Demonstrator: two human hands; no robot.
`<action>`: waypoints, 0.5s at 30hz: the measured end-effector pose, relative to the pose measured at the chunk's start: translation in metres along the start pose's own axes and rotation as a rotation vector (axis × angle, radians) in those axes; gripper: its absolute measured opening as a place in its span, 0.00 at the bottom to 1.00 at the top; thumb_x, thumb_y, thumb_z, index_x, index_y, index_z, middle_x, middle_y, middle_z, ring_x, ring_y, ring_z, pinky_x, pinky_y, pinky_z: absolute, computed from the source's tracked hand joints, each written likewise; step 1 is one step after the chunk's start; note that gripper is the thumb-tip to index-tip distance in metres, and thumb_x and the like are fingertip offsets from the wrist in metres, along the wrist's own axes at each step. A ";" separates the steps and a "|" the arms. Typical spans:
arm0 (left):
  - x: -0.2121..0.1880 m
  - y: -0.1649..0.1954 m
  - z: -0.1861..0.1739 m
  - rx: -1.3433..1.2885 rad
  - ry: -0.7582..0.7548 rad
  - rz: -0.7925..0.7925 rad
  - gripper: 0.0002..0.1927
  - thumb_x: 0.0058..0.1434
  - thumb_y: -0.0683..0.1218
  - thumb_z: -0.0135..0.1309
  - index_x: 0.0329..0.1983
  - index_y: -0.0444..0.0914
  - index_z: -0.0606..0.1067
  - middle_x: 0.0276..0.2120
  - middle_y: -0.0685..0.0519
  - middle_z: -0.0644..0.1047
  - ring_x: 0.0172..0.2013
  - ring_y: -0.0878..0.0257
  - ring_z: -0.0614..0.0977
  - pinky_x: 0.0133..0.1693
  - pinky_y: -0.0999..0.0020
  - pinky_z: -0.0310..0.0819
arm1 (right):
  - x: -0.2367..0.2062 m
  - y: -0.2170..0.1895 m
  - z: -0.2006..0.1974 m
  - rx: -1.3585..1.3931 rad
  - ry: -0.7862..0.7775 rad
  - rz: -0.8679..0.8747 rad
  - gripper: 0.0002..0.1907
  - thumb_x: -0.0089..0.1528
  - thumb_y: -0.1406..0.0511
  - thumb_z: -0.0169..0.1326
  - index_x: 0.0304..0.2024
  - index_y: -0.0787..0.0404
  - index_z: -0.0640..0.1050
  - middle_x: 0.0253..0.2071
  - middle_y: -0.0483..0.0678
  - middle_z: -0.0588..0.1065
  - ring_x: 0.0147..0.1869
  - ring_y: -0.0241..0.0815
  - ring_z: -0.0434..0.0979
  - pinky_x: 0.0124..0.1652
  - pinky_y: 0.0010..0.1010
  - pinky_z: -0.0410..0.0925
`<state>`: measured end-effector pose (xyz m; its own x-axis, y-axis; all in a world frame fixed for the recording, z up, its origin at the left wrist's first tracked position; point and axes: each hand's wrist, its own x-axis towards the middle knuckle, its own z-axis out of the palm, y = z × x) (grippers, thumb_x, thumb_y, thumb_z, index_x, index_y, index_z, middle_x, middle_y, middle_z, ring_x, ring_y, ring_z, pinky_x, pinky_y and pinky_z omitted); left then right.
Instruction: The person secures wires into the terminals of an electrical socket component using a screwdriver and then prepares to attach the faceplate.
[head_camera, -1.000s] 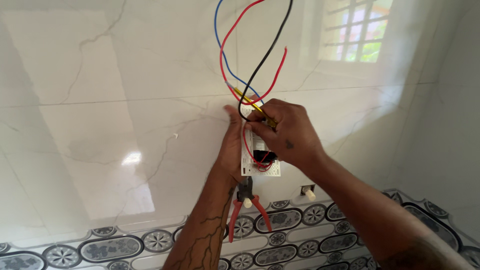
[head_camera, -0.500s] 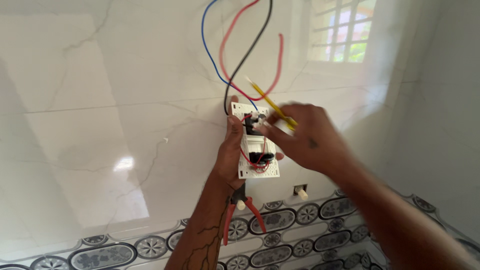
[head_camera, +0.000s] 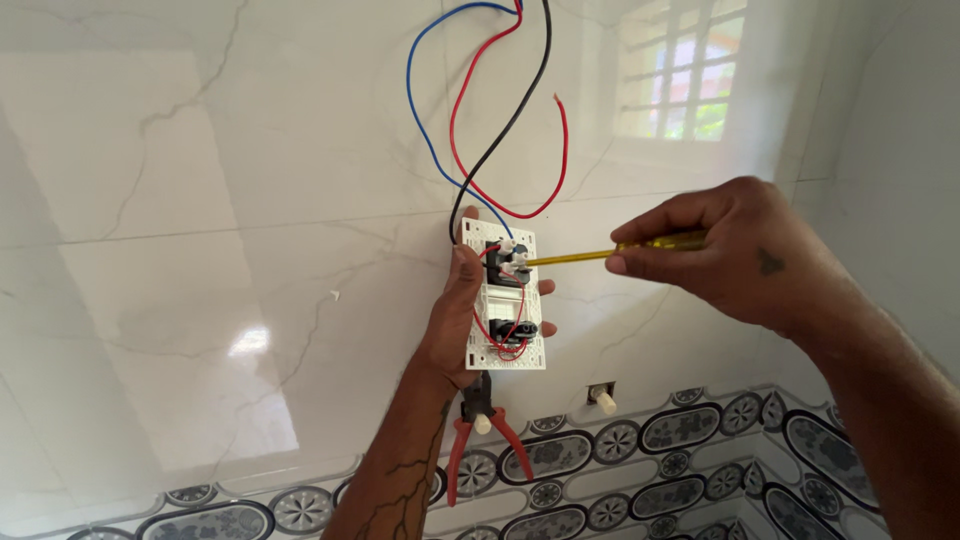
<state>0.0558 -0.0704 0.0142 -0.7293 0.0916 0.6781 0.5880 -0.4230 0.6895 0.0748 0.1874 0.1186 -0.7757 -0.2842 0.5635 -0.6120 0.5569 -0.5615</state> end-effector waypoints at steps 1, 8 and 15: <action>0.000 0.001 -0.002 0.003 0.007 -0.002 0.45 0.63 0.71 0.41 0.79 0.64 0.38 0.65 0.44 0.63 0.55 0.47 0.78 0.40 0.47 0.85 | -0.001 -0.004 -0.004 0.005 0.008 -0.023 0.18 0.53 0.54 0.70 0.42 0.54 0.87 0.28 0.47 0.84 0.29 0.34 0.80 0.32 0.29 0.72; 0.003 0.013 0.005 0.026 -0.021 0.011 0.46 0.63 0.72 0.41 0.79 0.63 0.38 0.66 0.42 0.63 0.56 0.46 0.78 0.41 0.47 0.85 | -0.003 -0.025 -0.009 -0.044 0.031 -0.021 0.17 0.53 0.54 0.71 0.41 0.54 0.88 0.25 0.49 0.83 0.25 0.37 0.75 0.27 0.31 0.67; 0.005 0.016 0.005 0.047 0.004 0.006 0.45 0.64 0.72 0.41 0.80 0.62 0.38 0.65 0.40 0.64 0.55 0.46 0.78 0.40 0.47 0.85 | 0.004 -0.032 -0.012 -0.146 0.012 -0.050 0.16 0.53 0.55 0.72 0.40 0.54 0.88 0.24 0.49 0.82 0.23 0.40 0.75 0.26 0.34 0.67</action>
<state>0.0632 -0.0719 0.0300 -0.7273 0.0852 0.6811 0.6080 -0.3804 0.6969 0.0931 0.1771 0.1463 -0.7421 -0.3054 0.5967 -0.6204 0.6501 -0.4388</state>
